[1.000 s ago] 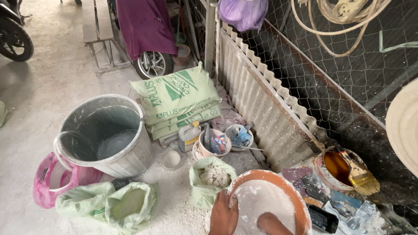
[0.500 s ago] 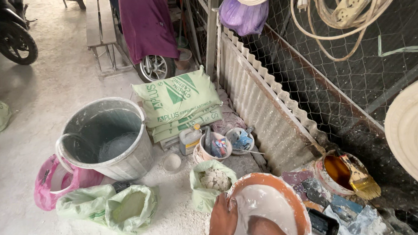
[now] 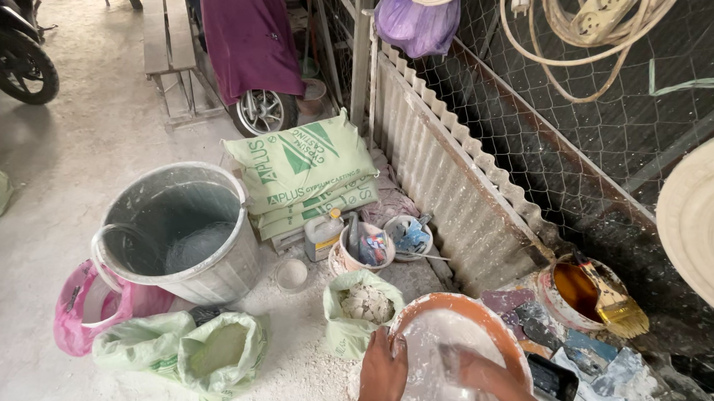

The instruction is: The person scoops white powder from a green bag into a small orange bowl using their right hand. They then mix the powder in the bowl with their right hand while holding the bowl with their left hand.

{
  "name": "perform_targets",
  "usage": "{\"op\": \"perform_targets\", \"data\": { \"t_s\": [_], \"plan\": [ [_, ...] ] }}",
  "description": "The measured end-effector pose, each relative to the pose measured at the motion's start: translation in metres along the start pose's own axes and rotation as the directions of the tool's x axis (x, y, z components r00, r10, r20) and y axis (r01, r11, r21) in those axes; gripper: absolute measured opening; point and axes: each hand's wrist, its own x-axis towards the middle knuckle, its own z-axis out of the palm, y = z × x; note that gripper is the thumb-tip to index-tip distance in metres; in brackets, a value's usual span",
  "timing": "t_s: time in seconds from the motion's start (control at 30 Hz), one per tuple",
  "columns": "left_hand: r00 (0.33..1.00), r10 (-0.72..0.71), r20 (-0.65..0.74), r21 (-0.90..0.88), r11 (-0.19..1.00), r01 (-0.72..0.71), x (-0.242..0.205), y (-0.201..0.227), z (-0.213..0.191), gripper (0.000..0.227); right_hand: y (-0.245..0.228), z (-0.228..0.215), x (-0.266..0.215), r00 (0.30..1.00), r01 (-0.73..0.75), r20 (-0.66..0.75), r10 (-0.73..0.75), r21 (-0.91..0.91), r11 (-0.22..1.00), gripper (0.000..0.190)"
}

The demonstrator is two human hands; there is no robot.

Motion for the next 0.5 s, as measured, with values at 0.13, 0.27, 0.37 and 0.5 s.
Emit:
{"op": "perform_targets", "data": {
  "t_s": [0.13,0.27,0.37,0.5],
  "plan": [
    [1.000,-0.021,-0.001,-0.020,1.000,0.021,0.000,0.002,0.001,0.031,0.011,0.006,-0.021,0.998,-0.046,0.053,0.044,0.049,0.998,0.038],
    [1.000,0.001,-0.005,0.008,1.000,-0.001,0.000,0.003,0.002,0.032,0.012,0.015,-0.029,0.999,-0.033,-0.009,0.033,0.024,0.999,0.040],
    [1.000,-0.014,-0.010,-0.029,0.999,0.014,0.000,0.003,0.000,0.031,0.010,0.013,-0.028,0.999,-0.032,-0.034,0.033,0.033,0.999,0.042],
    [1.000,0.004,-0.031,-0.061,0.998,-0.006,0.000,0.002,0.001,0.031,0.014,0.005,-0.031,0.998,-0.038,-0.038,0.039,0.047,0.998,0.044]
  ]
}}
